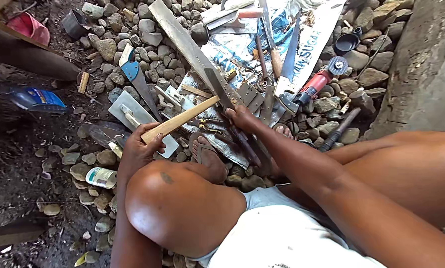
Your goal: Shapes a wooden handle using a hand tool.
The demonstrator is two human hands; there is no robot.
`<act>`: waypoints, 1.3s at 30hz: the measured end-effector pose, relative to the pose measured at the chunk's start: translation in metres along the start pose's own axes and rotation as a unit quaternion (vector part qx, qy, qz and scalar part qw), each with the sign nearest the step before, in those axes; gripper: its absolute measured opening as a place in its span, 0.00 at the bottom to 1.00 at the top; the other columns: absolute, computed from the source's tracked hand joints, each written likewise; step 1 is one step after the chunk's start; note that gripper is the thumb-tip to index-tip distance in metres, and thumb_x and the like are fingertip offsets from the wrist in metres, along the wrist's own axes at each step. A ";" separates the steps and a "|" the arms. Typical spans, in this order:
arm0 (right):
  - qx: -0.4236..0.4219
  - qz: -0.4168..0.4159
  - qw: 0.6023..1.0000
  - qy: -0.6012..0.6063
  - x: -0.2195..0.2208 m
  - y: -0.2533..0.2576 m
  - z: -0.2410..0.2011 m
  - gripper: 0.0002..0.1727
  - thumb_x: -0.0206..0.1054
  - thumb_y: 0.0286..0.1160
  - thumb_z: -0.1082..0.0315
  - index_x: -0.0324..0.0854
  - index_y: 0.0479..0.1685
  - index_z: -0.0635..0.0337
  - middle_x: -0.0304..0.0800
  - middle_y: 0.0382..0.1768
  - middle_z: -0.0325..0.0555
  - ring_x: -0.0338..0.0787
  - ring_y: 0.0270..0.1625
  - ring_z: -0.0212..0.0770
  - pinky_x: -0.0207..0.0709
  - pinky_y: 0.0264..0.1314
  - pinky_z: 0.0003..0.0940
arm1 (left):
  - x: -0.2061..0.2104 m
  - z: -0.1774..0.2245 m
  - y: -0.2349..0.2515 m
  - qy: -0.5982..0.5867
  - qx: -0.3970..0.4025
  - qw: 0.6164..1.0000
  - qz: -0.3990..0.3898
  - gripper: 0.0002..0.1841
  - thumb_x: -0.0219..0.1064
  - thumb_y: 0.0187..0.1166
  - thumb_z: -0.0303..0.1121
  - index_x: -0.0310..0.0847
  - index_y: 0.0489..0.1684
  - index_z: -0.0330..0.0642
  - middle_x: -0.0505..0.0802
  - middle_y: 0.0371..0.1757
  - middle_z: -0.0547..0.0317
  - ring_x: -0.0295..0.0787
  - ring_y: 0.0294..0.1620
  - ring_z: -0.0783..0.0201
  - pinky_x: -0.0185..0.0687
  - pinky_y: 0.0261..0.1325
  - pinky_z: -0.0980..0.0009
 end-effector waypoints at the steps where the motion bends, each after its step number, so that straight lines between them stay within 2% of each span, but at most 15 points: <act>1: 0.000 0.013 1.000 -0.029 -0.004 0.000 0.000 0.26 0.47 0.96 0.49 0.79 0.54 0.64 0.86 0.27 0.52 0.86 0.22 0.47 0.84 0.28 0.47 | -0.001 -0.001 0.002 -0.002 0.004 1.000 -0.007 0.18 0.68 0.83 0.26 0.80 0.70 0.49 0.94 0.42 0.54 0.93 0.28 0.63 0.93 0.34 0.69; 3: -0.042 0.015 0.994 -0.097 0.002 -0.014 -0.016 0.24 0.48 0.95 0.51 0.82 0.54 0.63 0.89 0.35 0.57 0.90 0.35 0.54 0.84 0.43 0.58 | -0.001 -0.002 0.001 0.003 0.004 1.000 -0.019 0.19 0.68 0.82 0.26 0.80 0.71 0.49 0.94 0.44 0.53 0.92 0.29 0.63 0.93 0.34 0.68; 5: -0.116 0.002 0.983 -0.139 0.022 -0.041 -0.045 0.22 0.50 0.95 0.52 0.83 0.57 0.60 0.89 0.36 0.57 0.92 0.40 0.57 0.84 0.47 0.63 | -0.002 0.001 0.001 0.029 0.009 0.999 -0.028 0.20 0.69 0.82 0.26 0.80 0.71 0.51 0.94 0.45 0.53 0.91 0.29 0.62 0.92 0.33 0.66; 8: -0.221 -0.019 0.969 -0.105 0.055 -0.087 -0.077 0.19 0.53 0.94 0.53 0.84 0.51 0.56 0.84 0.21 0.48 0.86 0.20 0.47 0.84 0.22 0.51 | -0.005 0.007 0.005 0.106 0.043 0.992 -0.044 0.21 0.72 0.79 0.29 0.83 0.71 0.55 0.95 0.49 0.57 0.92 0.30 0.63 0.93 0.33 0.65; 9: -0.231 -0.043 0.968 -0.088 0.061 -0.093 -0.081 0.18 0.53 0.94 0.52 0.82 0.48 0.55 0.82 0.19 0.46 0.84 0.17 0.44 0.82 0.19 0.47 | -0.006 0.010 0.006 0.143 0.058 0.987 -0.050 0.22 0.73 0.79 0.32 0.83 0.72 0.56 0.94 0.54 0.59 0.92 0.32 0.64 0.93 0.35 0.64; 10: -0.231 -0.069 0.968 -0.073 0.062 -0.095 -0.083 0.18 0.53 0.94 0.52 0.82 0.47 0.55 0.83 0.18 0.45 0.84 0.16 0.43 0.82 0.18 0.45 | -0.007 0.012 0.007 0.181 0.069 0.980 -0.057 0.23 0.73 0.79 0.33 0.82 0.74 0.57 0.92 0.59 0.59 0.92 0.35 0.65 0.93 0.38 0.62; 13: -0.151 -0.156 0.976 -0.002 0.045 -0.074 -0.070 0.23 0.49 0.96 0.49 0.80 0.63 0.59 0.89 0.27 0.49 0.88 0.19 0.44 0.86 0.23 0.43 | -0.009 0.013 0.011 0.267 0.083 0.958 -0.067 0.29 0.76 0.78 0.37 0.77 0.80 0.55 0.92 0.61 0.52 0.93 0.39 0.60 0.91 0.44 0.54; 17: -0.032 -0.046 0.996 0.075 0.004 -0.031 -0.017 0.24 0.49 0.96 0.49 0.78 0.62 0.61 0.85 0.25 0.47 0.83 0.18 0.41 0.82 0.23 0.40 | -0.010 0.012 0.011 0.299 0.118 0.944 -0.071 0.26 0.76 0.78 0.39 0.81 0.76 0.50 0.92 0.63 0.53 0.93 0.48 0.61 0.89 0.55 0.54; 20: -0.001 0.015 0.999 0.034 -0.005 -0.021 -0.001 0.24 0.48 0.96 0.49 0.78 0.58 0.61 0.86 0.26 0.49 0.85 0.20 0.44 0.83 0.26 0.43 | -0.007 0.016 0.013 0.325 0.121 0.936 -0.064 0.25 0.75 0.78 0.39 0.82 0.75 0.49 0.92 0.65 0.52 0.92 0.58 0.57 0.85 0.64 0.48; 23: -0.070 0.007 0.997 -0.024 0.023 -0.049 -0.030 0.24 0.49 0.95 0.50 0.81 0.58 0.61 0.88 0.30 0.55 0.89 0.28 0.52 0.85 0.34 0.56 | -0.004 0.020 0.012 0.339 0.094 0.934 -0.056 0.26 0.76 0.78 0.40 0.81 0.77 0.52 0.94 0.58 0.49 0.94 0.49 0.54 0.86 0.56 0.44; 26: -0.172 0.009 0.983 -0.064 0.061 -0.090 -0.066 0.19 0.51 0.95 0.52 0.81 0.51 0.56 0.83 0.22 0.49 0.85 0.20 0.48 0.82 0.22 0.51 | -0.002 0.028 0.007 0.365 0.075 0.926 -0.056 0.28 0.76 0.77 0.39 0.79 0.78 0.48 0.95 0.52 0.44 0.94 0.41 0.47 0.87 0.48 0.39; 29: -0.244 0.009 0.960 -0.139 0.064 -0.101 -0.078 0.15 0.58 0.92 0.55 0.83 0.49 0.55 0.85 0.23 0.47 0.88 0.26 0.48 0.83 0.29 0.52 | -0.002 0.029 0.007 0.385 0.069 0.918 -0.061 0.27 0.77 0.77 0.42 0.81 0.75 0.48 0.95 0.51 0.44 0.94 0.43 0.46 0.86 0.50 0.37; 33: -0.123 0.019 0.983 -0.131 0.023 -0.054 -0.034 0.23 0.50 0.95 0.53 0.83 0.61 0.61 0.91 0.42 0.61 0.93 0.47 0.61 0.83 0.54 0.65 | -0.005 0.023 0.005 0.376 0.075 0.922 -0.063 0.25 0.78 0.76 0.45 0.83 0.73 0.54 0.96 0.52 0.49 0.95 0.45 0.50 0.86 0.50 0.38; 36: -0.028 0.067 0.987 -0.146 -0.001 -0.029 -0.008 0.24 0.48 0.96 0.51 0.82 0.58 0.62 0.91 0.46 0.63 0.92 0.53 0.64 0.81 0.56 0.67 | -0.005 0.021 0.011 0.374 0.077 0.922 -0.062 0.23 0.74 0.79 0.47 0.84 0.71 0.54 0.96 0.50 0.50 0.95 0.45 0.51 0.86 0.50 0.39; 39: -0.074 0.075 0.976 -0.189 0.016 -0.052 -0.028 0.20 0.52 0.93 0.56 0.82 0.64 0.60 0.92 0.45 0.62 0.93 0.51 0.64 0.83 0.55 0.66 | -0.002 0.026 0.013 0.379 0.091 0.919 -0.065 0.22 0.74 0.80 0.46 0.85 0.70 0.50 0.95 0.47 0.48 0.94 0.42 0.50 0.86 0.48 0.39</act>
Point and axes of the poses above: each hand's wrist, its own y-axis towards the middle knuckle, its own x-axis out of the palm, z = x × y, the point moved 4 cm from there along y, towards the middle knuckle
